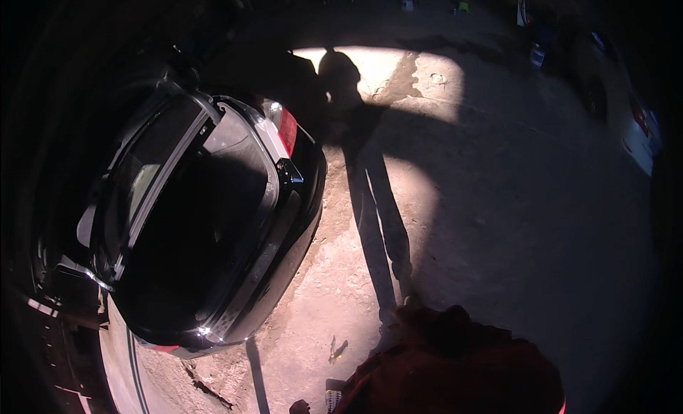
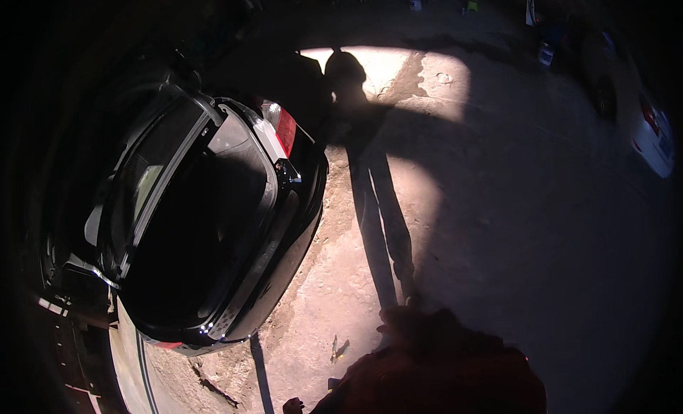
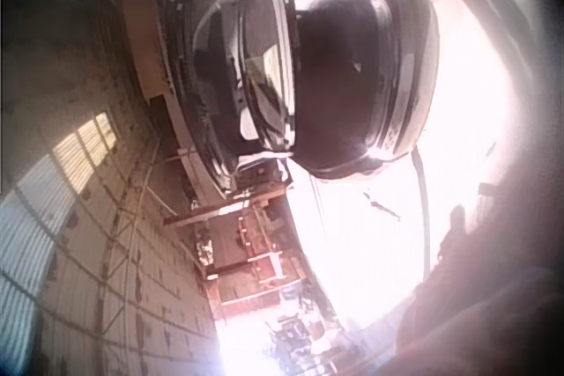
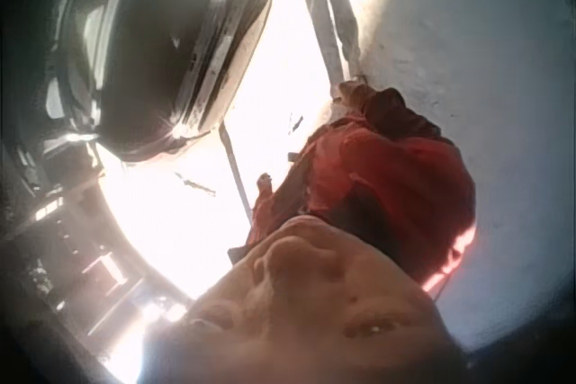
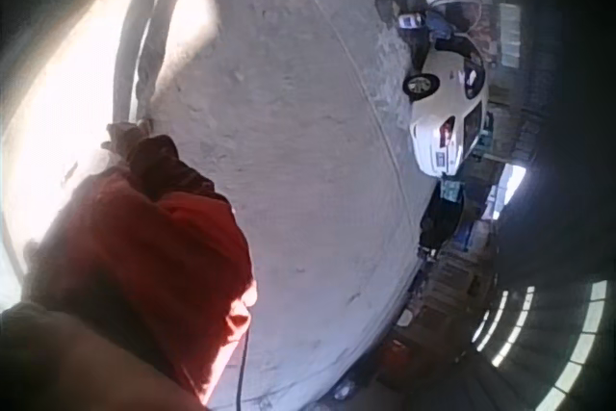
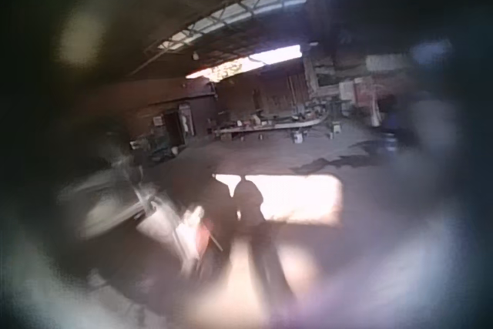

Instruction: The person works under the open trunk of a black car, pressing and adjusting the rear bumper area. They walk to a workbench, select fasteners from a box, return to the trunk, and continue pressing the bumper. The person then walks to the front of the car and touches the hood.

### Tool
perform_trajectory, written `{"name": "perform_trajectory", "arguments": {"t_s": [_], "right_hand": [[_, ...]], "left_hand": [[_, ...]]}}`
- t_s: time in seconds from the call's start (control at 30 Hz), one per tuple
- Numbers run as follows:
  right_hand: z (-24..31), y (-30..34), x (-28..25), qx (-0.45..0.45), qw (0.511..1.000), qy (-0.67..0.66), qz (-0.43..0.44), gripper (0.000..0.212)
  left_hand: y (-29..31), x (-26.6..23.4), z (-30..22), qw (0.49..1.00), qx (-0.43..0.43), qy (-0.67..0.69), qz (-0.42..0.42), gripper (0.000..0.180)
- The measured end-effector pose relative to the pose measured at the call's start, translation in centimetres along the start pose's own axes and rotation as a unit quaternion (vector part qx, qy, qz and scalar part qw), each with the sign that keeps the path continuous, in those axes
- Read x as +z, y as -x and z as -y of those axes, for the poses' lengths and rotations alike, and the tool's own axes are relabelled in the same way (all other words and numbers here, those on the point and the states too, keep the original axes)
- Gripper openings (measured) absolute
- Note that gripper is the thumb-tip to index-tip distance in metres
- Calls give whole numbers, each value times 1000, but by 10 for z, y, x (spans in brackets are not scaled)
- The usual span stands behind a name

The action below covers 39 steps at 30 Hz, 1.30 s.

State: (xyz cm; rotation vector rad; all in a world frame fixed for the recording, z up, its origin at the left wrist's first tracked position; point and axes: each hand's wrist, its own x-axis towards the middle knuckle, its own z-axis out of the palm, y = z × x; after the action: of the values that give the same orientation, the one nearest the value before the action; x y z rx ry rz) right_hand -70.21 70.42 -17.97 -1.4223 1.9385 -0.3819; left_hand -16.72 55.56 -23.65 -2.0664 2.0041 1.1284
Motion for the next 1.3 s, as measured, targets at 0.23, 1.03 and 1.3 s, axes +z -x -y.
{"name": "perform_trajectory", "arguments": {"t_s": [0.23, 1.03, 1.3], "right_hand": [[-75, -32, -84, 52, 998, -44, -4, 54], [251, -154, -7, -177, 965, 75, 180, 60], [413, -202, 109, -290, 915, 153, 235, 52]], "left_hand": [[-54, 30, -150, 991, 112, -44, 56, 35], [169, 135, 139, 962, -201, 178, 44, 47], [187, 76, 216, 896, -334, 247, -158, 39]]}}
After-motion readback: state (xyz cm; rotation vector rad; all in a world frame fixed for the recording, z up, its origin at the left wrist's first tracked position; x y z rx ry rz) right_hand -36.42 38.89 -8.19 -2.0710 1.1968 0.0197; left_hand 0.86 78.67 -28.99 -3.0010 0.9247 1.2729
